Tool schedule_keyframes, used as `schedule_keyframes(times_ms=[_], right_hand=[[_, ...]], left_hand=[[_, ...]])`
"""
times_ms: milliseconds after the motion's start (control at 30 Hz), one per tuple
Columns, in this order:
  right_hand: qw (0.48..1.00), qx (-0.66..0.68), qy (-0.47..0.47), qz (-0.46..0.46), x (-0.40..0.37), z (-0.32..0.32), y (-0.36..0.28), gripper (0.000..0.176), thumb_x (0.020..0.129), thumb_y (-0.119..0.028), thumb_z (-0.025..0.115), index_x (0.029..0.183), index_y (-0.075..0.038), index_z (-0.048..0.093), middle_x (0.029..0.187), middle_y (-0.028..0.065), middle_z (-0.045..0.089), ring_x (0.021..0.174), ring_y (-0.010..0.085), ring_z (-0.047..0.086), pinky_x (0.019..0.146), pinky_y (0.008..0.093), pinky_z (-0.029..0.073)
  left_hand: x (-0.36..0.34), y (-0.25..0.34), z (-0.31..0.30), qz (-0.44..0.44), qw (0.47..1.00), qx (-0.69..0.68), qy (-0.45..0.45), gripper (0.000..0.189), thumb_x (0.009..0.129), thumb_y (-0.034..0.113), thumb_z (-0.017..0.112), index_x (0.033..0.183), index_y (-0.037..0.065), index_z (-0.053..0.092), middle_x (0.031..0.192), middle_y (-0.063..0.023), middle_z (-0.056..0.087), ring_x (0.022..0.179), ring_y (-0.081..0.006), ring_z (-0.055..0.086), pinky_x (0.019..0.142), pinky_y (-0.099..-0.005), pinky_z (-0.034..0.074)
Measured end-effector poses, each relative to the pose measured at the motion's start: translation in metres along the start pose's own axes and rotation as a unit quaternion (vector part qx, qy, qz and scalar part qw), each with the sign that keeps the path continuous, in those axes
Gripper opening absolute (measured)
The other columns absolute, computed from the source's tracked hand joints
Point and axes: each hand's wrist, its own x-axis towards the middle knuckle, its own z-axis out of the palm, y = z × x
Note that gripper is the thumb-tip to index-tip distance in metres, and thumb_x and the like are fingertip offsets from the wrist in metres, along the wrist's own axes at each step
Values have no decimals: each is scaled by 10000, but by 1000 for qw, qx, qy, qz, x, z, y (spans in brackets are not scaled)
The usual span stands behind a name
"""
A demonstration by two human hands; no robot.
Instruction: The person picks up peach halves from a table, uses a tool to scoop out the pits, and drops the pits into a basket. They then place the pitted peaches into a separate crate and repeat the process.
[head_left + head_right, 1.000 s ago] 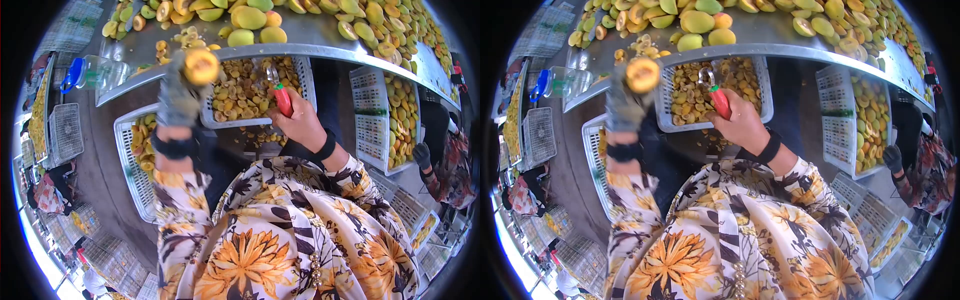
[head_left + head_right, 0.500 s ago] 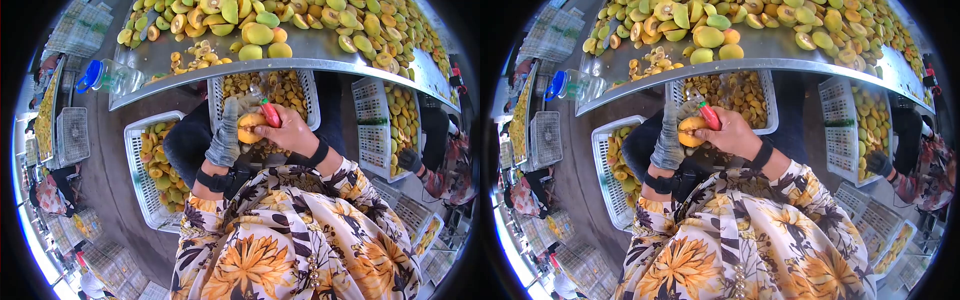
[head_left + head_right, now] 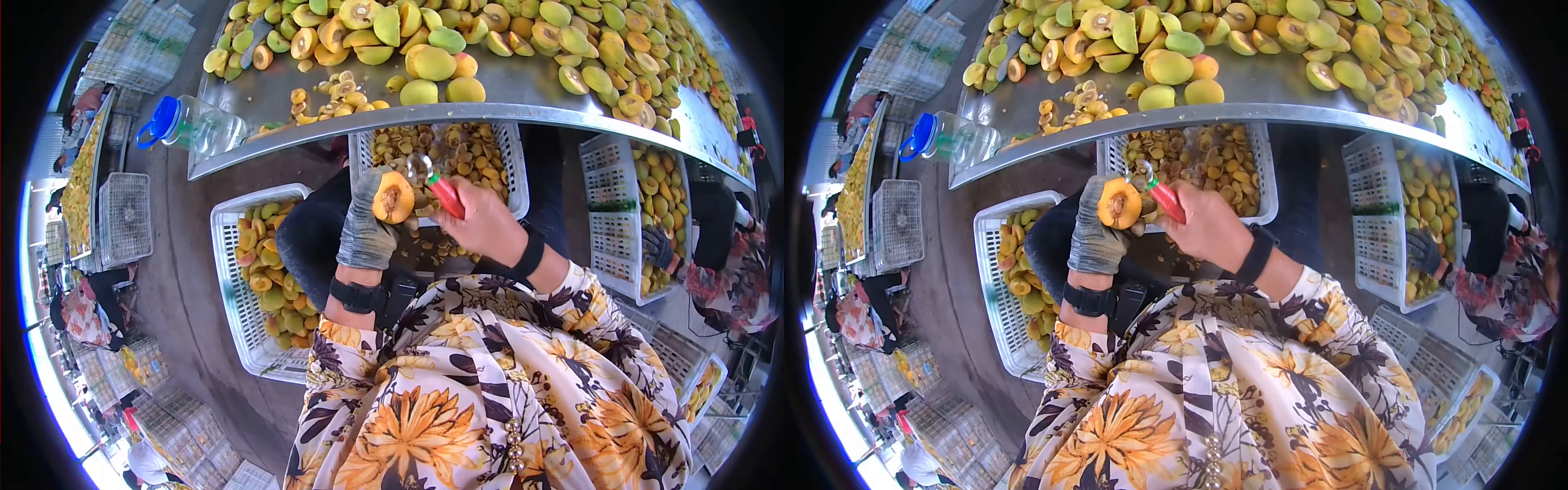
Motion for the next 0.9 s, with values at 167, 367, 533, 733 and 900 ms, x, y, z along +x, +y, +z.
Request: schedule_keyframes(times_ms=[167,367,533,733,900], right_hand=[[1000,-21,-9,-4,-15,9,-5,305,709,-152,662,870,20,469,617,224,539,614,405,555,546,428,439],[999,-27,-30,7,-15,14,-1,272,719,-99,606,891,42,450,620,240,541,623,412,559,553,438,445],[999,-11,-19,29,-23,18,1,267,704,-48,576,912,41,435,587,249,509,596,419,545,529,424,426],[998,13,-67,13,-30,26,9,278,695,-43,554,933,47,443,623,258,528,615,421,551,538,433,430],[997,-31,-72,-23,-16,20,10,230,663,-53,579,816,36,434,602,229,524,610,406,556,540,430,435]], left_hand=[[10,-10,2,32,999,3,-2,395,810,355,590,1066,65,513,888,-70,589,791,-183,601,563,-327,534],[14,-19,15,95,994,45,-25,403,840,358,552,1093,48,505,908,-84,595,781,-202,603,607,-320,532],[12,-26,26,165,986,25,-1,354,832,293,592,1031,5,538,880,-109,596,741,-198,606,626,-284,534],[17,-9,23,12,997,34,-65,294,786,218,625,920,-40,578,816,-137,614,659,-215,611,561,-282,516],[28,7,14,-69,990,54,-108,363,772,269,638,926,-54,573,818,-137,617,642,-219,613,577,-292,527]])
